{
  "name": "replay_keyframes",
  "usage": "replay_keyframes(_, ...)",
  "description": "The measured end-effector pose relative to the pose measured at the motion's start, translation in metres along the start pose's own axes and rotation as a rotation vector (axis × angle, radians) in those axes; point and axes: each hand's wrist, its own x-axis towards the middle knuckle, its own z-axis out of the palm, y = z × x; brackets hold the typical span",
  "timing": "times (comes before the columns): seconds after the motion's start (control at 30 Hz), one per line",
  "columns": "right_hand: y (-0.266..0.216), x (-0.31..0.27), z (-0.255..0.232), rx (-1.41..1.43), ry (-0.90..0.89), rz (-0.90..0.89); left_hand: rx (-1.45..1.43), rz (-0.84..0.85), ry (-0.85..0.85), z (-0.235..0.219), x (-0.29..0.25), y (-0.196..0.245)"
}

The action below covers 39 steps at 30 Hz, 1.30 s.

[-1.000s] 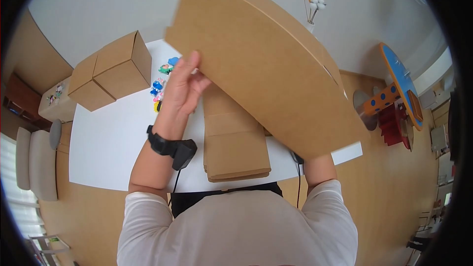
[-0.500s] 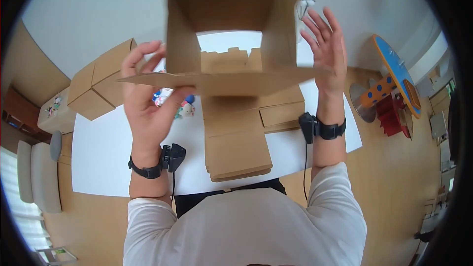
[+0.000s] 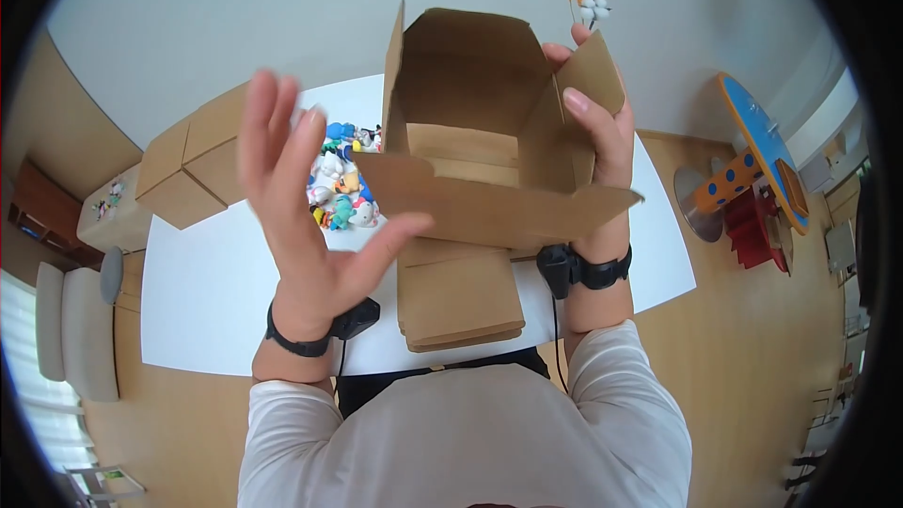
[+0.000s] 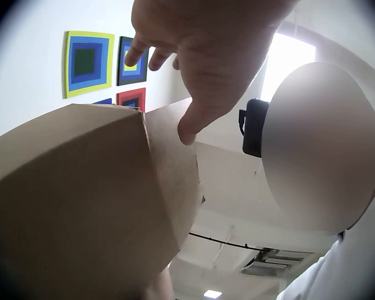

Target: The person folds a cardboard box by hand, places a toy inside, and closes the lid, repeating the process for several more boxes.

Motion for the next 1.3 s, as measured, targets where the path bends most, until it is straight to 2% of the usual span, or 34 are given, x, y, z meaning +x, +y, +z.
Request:
replay_keyframes(0.03, 0.002, -0.002, 0.002, -0.004, 0.004, -0.004, 0.080, 0.102, 0.043, 0.000, 0.002, 0.001)
replay_keyframes(0.07, 0.003, -0.003, 0.004, -0.011, 0.012, -0.004, 0.248, 0.261, -0.063, -0.006, 0.004, 0.003)
replay_keyframes(0.17, 0.007, -0.004, 0.004, -0.015, -0.009, -0.016, 0.416, 0.340, -0.342, -0.003, 0.015, 0.025)
replay_keyframes(0.23, 0.007, -0.005, 0.004, -0.047, -0.014, -0.011, 0.408, 0.241, -0.490, 0.002, 0.026, 0.030)
replay_keyframes(0.37, 0.007, -0.004, 0.000, -0.089, -0.025, -0.001, 0.453, 0.164, -0.539, 0.004, 0.036, 0.024)
replay_keyframes(0.4, 0.007, -0.003, -0.002, -0.096, -0.023, -0.001, 0.461, 0.180, -0.529, 0.003, 0.038, 0.021)
replay_keyframes(0.5, 0.008, -0.001, -0.006, -0.124, -0.036, -0.005, 0.433, 0.166, -0.365, 0.013, 0.034, 0.003)
replay_keyframes(0.63, 0.012, 0.002, -0.009, -0.166, -0.065, -0.033, 0.516, 0.146, -0.386, 0.015, 0.041, -0.004)
replay_keyframes(0.73, 0.011, 0.004, -0.013, -0.138, -0.057, -0.018, 0.604, 0.081, -0.510, 0.010, 0.044, 0.002)
replay_keyframes(0.93, 0.016, 0.009, -0.019, -0.063, -0.047, -0.018, 0.795, 0.162, -0.668, 0.011, 0.050, -0.005)
replay_keyframes(1.03, 0.023, 0.012, -0.024, -0.042, -0.050, 0.008, 0.786, 0.054, -0.770, 0.011, 0.041, -0.017)
replay_keyframes(1.13, 0.029, 0.017, -0.031, -0.076, -0.062, 0.006, 0.773, 0.063, -0.594, 0.012, 0.039, -0.018)
replay_keyframes(1.23, 0.029, 0.019, -0.035, -0.107, -0.085, 0.000, 0.556, 0.009, -0.319, 0.008, 0.032, -0.024)
replay_keyframes(1.27, 0.029, 0.020, -0.035, -0.113, -0.093, -0.001, 0.489, -0.042, -0.336, 0.003, 0.029, -0.030)
replay_keyframes(1.3, 0.029, 0.019, -0.034, -0.120, -0.095, 0.000, 0.299, -0.159, -0.363, -0.001, 0.026, -0.035)
